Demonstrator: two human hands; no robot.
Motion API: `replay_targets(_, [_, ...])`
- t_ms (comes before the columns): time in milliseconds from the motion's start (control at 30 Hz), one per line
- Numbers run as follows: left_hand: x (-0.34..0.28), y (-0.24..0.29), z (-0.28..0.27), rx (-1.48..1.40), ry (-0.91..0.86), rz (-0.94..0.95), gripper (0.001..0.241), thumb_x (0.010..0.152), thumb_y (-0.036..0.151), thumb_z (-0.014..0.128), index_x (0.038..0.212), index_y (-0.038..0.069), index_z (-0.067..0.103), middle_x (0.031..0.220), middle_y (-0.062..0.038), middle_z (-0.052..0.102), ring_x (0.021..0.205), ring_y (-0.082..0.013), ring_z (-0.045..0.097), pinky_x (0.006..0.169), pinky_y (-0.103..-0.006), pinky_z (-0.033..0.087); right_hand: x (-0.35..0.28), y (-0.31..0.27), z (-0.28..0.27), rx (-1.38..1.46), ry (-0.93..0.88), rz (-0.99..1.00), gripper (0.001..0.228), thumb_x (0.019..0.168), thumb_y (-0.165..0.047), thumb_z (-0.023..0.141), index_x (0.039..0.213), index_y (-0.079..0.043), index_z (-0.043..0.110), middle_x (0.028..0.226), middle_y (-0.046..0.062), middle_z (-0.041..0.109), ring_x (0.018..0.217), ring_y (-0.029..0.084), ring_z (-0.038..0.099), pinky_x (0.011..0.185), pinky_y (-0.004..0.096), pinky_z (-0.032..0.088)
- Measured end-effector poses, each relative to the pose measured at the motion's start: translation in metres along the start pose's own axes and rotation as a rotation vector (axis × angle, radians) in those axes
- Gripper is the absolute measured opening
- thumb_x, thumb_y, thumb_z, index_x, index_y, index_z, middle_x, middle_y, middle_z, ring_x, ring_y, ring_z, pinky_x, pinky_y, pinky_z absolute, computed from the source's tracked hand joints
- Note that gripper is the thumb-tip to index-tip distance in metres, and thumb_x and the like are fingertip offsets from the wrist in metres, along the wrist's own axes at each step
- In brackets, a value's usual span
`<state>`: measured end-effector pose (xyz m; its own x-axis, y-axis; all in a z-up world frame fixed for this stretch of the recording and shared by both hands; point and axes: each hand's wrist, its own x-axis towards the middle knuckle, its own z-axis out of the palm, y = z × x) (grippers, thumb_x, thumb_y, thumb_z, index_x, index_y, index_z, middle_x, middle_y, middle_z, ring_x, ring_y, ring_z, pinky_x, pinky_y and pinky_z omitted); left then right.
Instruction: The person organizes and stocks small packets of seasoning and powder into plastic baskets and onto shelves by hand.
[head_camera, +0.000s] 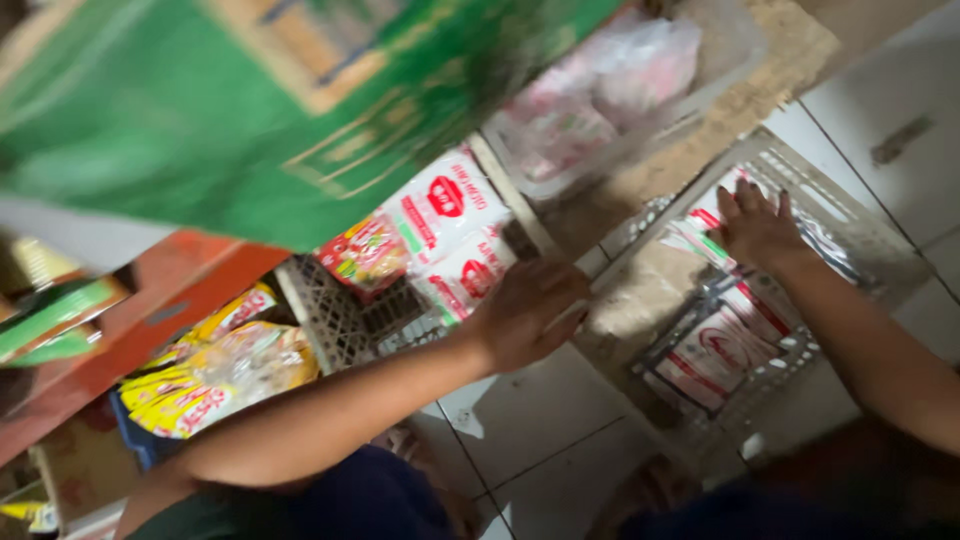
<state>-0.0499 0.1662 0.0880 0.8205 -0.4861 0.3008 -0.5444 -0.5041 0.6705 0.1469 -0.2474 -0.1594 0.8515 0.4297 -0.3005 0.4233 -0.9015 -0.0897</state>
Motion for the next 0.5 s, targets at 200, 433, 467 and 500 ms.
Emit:
replay_targets(200, [-0.024, -0.088, -0.037, 0.539, 0.118, -0.332, 0.067, 0.087, 0.014, 0.068, 0.148, -0.002, 0.046, 0.149, -0.023, 0.049, 0.144, -0.0370, 0.044, 0.121, -0.0513, 0.036, -0.065, -0.116, -0.146, 0.419, 0.405, -0.069, 0.030, 0.107, -0.017, 0.060, 0.135, -0.012, 0.067, 0.131, 0.018, 0.068, 0.117, 0.036, 0.067, 0.104, 0.049, 0.056])
replay_targets(433, [-0.026, -0.115, -0.052, 1.076, -0.421, -0.516, 0.086, 0.084, 0.035, 0.066, 0.149, -0.009, 0.032, 0.155, -0.031, 0.037, 0.136, -0.0433, 0.041, 0.106, -0.0518, 0.043, -0.094, -0.253, -0.225, 0.608, 0.541, -0.591, 0.041, 0.088, 0.004, 0.067, 0.126, -0.010, 0.065, 0.124, 0.016, 0.069, 0.115, 0.033, 0.069, 0.097, 0.037, 0.058])
replay_targets(467, [-0.026, -0.122, -0.045, 1.194, -0.397, -0.450, 0.076, 0.086, 0.025, 0.064, 0.148, -0.009, 0.037, 0.152, -0.031, 0.041, 0.132, -0.0432, 0.047, 0.102, -0.0481, 0.048, -0.097, -0.263, -0.228, 0.585, 0.530, -0.638, 0.043, 0.084, 0.006, 0.067, 0.124, -0.009, 0.066, 0.121, 0.015, 0.069, 0.114, 0.033, 0.069, 0.096, 0.037, 0.057])
replay_targets(500, [-0.027, -0.130, -0.041, 1.314, -0.369, -0.384, 0.067, 0.087, 0.015, 0.063, 0.146, -0.008, 0.042, 0.149, -0.031, 0.046, 0.128, -0.0429, 0.053, 0.098, -0.0444, 0.052, -0.099, -0.271, -0.230, 0.592, 0.493, -0.629, 0.044, 0.083, 0.005, 0.069, 0.124, -0.010, 0.066, 0.122, 0.015, 0.069, 0.112, 0.033, 0.069, 0.094, 0.038, 0.057])
